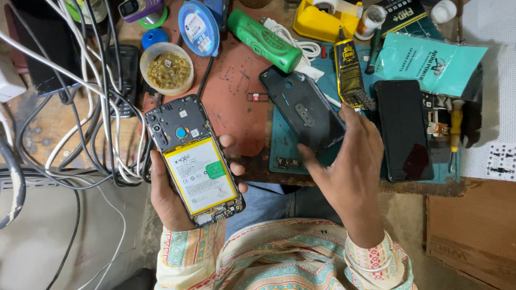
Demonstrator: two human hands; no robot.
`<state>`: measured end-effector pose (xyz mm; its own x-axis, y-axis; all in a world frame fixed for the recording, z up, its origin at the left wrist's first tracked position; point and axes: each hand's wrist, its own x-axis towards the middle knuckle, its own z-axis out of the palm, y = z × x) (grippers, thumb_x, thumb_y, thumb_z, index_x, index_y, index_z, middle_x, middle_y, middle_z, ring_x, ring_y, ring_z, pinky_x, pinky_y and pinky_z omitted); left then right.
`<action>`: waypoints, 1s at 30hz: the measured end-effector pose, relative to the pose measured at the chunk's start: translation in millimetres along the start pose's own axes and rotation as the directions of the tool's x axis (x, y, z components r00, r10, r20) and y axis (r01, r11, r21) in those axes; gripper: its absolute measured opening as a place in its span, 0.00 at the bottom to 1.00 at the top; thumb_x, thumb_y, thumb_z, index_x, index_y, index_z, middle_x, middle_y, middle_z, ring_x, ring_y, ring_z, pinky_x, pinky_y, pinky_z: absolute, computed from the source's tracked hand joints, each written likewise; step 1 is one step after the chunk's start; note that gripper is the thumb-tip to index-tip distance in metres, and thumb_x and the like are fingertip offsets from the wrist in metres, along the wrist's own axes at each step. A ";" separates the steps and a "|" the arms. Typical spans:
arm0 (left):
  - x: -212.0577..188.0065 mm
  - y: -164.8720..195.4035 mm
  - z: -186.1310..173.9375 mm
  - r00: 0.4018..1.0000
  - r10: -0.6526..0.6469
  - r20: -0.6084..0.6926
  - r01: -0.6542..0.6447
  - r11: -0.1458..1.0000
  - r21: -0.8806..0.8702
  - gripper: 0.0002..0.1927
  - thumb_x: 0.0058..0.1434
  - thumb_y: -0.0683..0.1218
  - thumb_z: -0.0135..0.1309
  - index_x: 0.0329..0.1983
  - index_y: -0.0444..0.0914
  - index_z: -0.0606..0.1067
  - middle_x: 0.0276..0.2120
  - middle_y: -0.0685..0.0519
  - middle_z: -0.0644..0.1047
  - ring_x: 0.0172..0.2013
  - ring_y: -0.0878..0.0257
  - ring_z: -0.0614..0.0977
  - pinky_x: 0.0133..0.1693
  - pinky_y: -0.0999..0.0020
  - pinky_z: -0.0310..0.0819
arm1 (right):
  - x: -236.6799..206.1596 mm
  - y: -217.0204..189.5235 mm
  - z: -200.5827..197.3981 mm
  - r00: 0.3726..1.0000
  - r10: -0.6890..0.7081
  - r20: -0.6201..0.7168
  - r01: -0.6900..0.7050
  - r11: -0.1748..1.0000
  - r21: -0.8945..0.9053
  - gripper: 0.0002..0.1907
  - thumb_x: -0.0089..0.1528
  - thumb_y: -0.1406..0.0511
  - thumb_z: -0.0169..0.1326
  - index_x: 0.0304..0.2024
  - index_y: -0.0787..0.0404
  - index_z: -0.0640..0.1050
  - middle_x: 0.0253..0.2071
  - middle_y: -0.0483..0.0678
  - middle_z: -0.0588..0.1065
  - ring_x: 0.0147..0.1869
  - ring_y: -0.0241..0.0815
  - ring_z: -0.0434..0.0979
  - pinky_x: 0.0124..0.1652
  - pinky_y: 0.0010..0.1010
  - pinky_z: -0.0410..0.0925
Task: The person handles small internal components of a disassembled smartphone, fitting a small part into the phone's board area and pressing it into place. They use tweezers to adjust components inside the phone, then attach the back cover and power the phone on, interacting with the lock screen.
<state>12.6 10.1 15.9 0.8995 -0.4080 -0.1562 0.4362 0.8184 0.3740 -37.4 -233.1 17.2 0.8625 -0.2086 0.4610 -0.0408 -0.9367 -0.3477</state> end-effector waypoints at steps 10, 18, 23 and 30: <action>-3.5 0.2 -4.8 0.998 0.040 -0.058 -0.039 0.999 0.012 0.41 0.73 0.70 0.37 0.72 0.32 0.65 0.60 0.32 0.74 0.43 0.42 0.81 0.38 0.46 0.80 | -6.4 -22.9 -1.8 1.000 -0.002 -0.029 0.005 0.996 0.084 0.49 0.53 0.57 0.74 0.67 0.68 0.62 0.57 0.57 0.71 0.60 0.58 0.70 0.63 0.52 0.58; -13.2 13.8 -7.5 0.999 0.023 0.033 -0.021 0.997 -0.070 0.44 0.75 0.71 0.38 0.70 0.26 0.64 0.56 0.34 0.72 0.49 0.41 0.79 0.45 0.45 0.76 | 0.4 -86.1 28.5 0.996 0.050 -0.073 -0.037 0.985 0.167 0.50 0.53 0.50 0.72 0.65 0.67 0.62 0.56 0.57 0.70 0.59 0.56 0.71 0.60 0.50 0.58; -13.1 16.3 -9.5 1.000 0.023 0.017 -0.021 0.996 -0.091 0.45 0.74 0.70 0.36 0.71 0.26 0.64 0.60 0.36 0.72 0.49 0.41 0.78 0.45 0.43 0.76 | 16.7 -101.0 50.2 0.995 0.083 -0.063 -0.075 0.991 0.112 0.45 0.59 0.46 0.66 0.66 0.65 0.63 0.56 0.57 0.70 0.61 0.57 0.71 0.60 0.51 0.59; 8.7 9.7 -7.2 0.998 0.039 0.039 -0.037 0.998 -0.052 0.43 0.73 0.71 0.36 0.74 0.32 0.63 0.63 0.37 0.71 0.48 0.41 0.79 0.45 0.43 0.77 | 18.2 -84.4 51.9 0.998 0.000 -0.061 0.008 0.990 0.138 0.44 0.60 0.43 0.61 0.64 0.67 0.66 0.57 0.62 0.71 0.60 0.62 0.70 0.59 0.52 0.61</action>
<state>24.8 17.4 11.7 0.9141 -0.3916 -0.1054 0.4036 0.8527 0.3317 7.9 -143.2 12.6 0.8301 -0.2255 0.5100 0.0365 -0.8907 -0.4532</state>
